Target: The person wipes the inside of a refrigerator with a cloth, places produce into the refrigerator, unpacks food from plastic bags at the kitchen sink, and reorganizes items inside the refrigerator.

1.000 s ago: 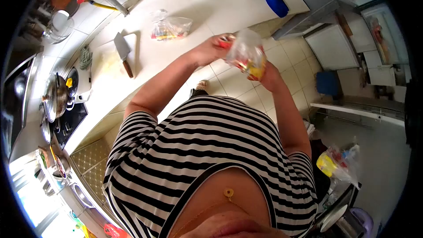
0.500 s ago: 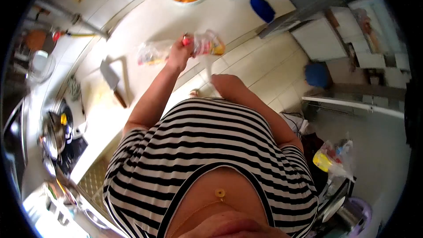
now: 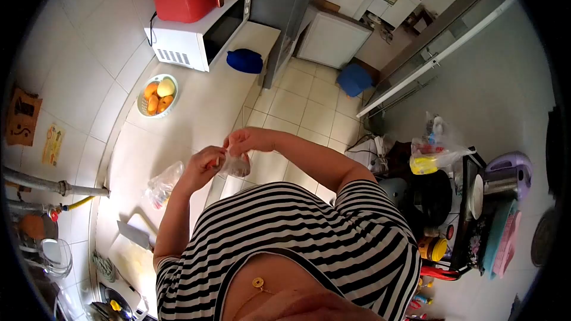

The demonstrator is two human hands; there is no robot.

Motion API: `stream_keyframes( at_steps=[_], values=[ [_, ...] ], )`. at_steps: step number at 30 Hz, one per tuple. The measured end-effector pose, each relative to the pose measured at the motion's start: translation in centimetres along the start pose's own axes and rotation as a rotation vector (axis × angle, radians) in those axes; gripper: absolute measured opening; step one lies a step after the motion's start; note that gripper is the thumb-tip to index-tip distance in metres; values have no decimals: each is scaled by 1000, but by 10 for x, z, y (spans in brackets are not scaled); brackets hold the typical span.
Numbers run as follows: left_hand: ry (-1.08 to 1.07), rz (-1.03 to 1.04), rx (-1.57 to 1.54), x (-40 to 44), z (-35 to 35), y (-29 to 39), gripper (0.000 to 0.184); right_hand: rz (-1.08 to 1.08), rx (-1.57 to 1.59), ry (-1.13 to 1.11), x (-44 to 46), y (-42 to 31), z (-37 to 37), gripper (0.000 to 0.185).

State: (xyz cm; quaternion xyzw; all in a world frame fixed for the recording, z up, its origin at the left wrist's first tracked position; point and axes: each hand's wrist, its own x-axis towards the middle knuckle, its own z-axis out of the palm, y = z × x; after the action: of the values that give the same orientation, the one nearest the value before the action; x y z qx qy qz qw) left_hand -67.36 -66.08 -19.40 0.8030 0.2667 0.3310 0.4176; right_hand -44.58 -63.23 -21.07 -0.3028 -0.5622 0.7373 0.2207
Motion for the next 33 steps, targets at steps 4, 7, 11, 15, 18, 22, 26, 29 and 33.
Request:
stream_keyframes(
  at_steps=[4,7,11,15,18,22,26,29,33],
  values=[
    [-157,195,77,6,-17,19,26,164,357,-186,2,18,12,13],
    [-217,242,101,5,-28,28,30,195,324,-273,10,22,24,25],
    [-201,314,252,-2,-39,51,20,196,328,-269,12,3,47,35],
    [-108,354,549,-17,-42,40,15,304,362,-282,32,17,49,35],
    [287,227,838,-44,-30,15,25,316,377,-114,34,19,49,36],
    [547,-186,597,-106,9,-2,24,398,337,33,34,27,48,38],
    [425,-733,543,-212,41,-35,30,319,451,210,24,67,32,36],
    [556,-1124,878,-255,19,-36,64,294,510,278,29,86,29,35],
    [623,-1204,990,-243,-24,-45,110,300,605,264,48,91,31,34]
  ],
)
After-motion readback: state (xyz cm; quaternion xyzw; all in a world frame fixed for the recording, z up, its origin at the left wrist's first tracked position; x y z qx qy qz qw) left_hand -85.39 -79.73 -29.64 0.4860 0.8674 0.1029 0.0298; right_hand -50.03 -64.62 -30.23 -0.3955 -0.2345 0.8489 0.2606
